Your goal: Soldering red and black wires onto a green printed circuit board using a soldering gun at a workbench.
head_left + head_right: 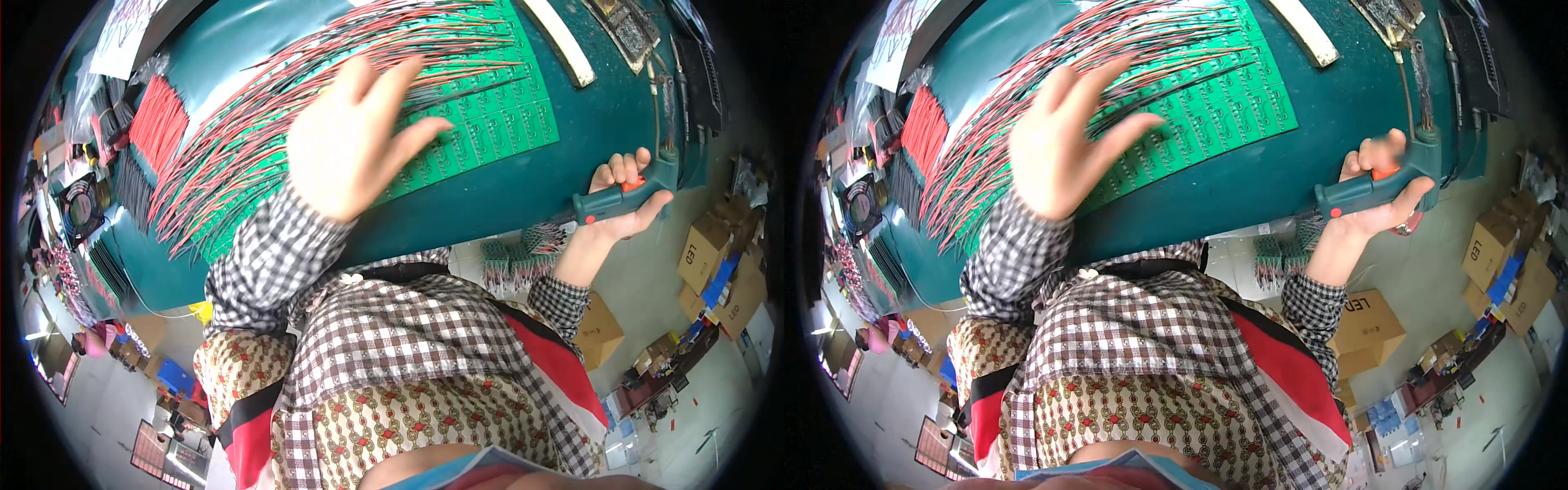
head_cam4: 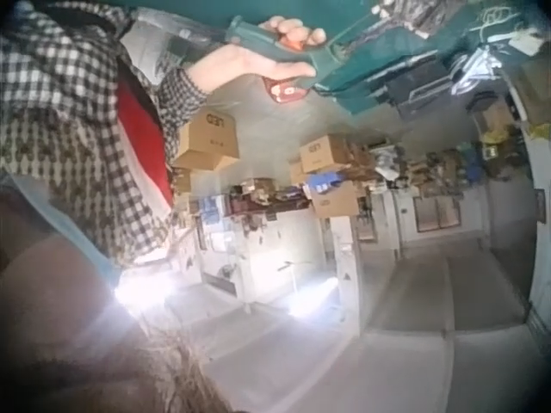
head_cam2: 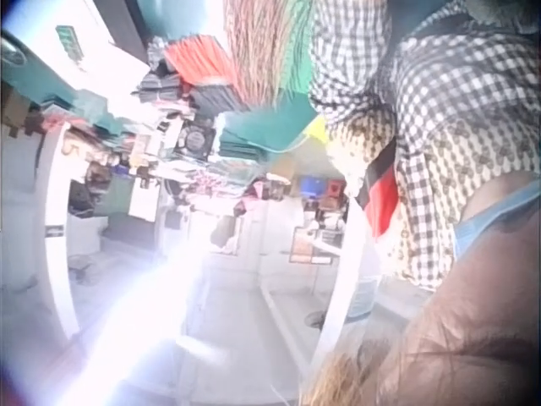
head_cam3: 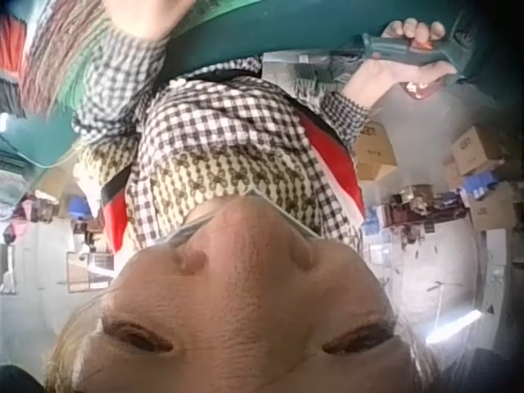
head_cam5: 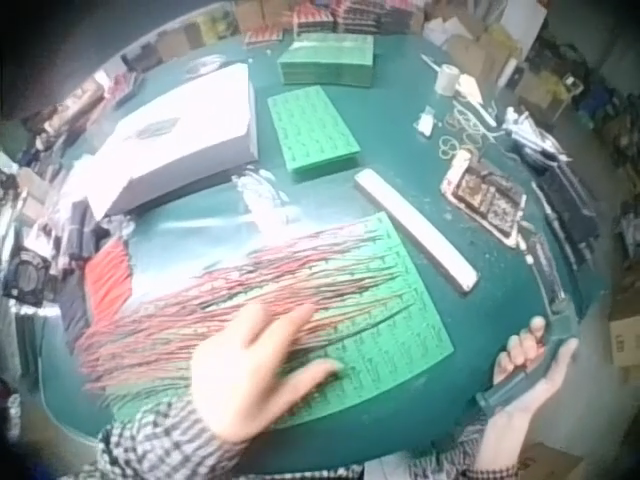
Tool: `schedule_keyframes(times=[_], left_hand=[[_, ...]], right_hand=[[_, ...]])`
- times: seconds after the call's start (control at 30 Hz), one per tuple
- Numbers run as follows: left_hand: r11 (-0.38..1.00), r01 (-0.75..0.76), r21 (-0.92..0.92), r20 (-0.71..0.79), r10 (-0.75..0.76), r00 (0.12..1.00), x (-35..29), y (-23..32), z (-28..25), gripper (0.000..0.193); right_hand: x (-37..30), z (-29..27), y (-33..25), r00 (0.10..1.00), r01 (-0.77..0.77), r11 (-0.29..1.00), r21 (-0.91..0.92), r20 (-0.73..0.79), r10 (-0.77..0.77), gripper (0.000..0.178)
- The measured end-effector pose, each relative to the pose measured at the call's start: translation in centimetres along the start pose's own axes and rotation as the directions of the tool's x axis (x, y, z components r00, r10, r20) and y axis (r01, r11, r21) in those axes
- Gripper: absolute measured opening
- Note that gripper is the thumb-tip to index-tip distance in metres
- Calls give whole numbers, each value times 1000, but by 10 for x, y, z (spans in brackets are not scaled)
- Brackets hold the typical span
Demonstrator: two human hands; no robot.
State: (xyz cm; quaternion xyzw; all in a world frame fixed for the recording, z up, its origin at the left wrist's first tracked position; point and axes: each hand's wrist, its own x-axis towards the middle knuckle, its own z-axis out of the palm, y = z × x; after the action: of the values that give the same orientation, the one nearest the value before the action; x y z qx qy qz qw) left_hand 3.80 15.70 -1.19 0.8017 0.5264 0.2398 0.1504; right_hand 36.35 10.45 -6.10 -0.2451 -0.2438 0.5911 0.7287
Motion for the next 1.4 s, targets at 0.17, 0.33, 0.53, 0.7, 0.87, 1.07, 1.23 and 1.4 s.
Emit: schedule_keyframes(times=[0.17, 0.33, 0.53, 0.7, 0.87, 1.07, 1.23, 1.4], left_hand=[[985, -40, 168, -78, 54, 995, 13, -19, 39, 53], [984, -7, 176, -97, 25, 995, -9, -23, 18, 48], [996, 57, 68, 6, -57, 998, -47, -47, -5, 49], [991, 121, 57, -99, -115, 988, -58, -44, -7, 42], [973, 223, -53, -124, -228, 966, -85, -28, -26, 36], [874, 424, -237, -165, -466, 869, -133, -32, -68, 32], [875, 425, -231, -393, -483, 782, -164, -64, -92, 25], [929, 362, -76, -495, -351, 795, -152, -130, -111, 26]], right_hand=[[12, -13, 0, 999, -29, 1000, 12, 20, 29, 70], [24, -27, -4, 998, -53, 998, 20, -13, 54, 68], [31, -45, -31, 1000, -25, 999, -24, -20, 24, 66], [43, -59, -39, 999, -13, 999, -31, -49, 12, 65], [28, -17, -24, 989, 23, 1000, 13, -150, -21, 58], [9, 5, -13, 987, -149, 970, 190, 89, 134, 54], [27, -1, -33, 986, -92, 991, 100, 145, 77, 54], [25, -3, -44, 993, -74, 995, 70, 98, 67, 55]])
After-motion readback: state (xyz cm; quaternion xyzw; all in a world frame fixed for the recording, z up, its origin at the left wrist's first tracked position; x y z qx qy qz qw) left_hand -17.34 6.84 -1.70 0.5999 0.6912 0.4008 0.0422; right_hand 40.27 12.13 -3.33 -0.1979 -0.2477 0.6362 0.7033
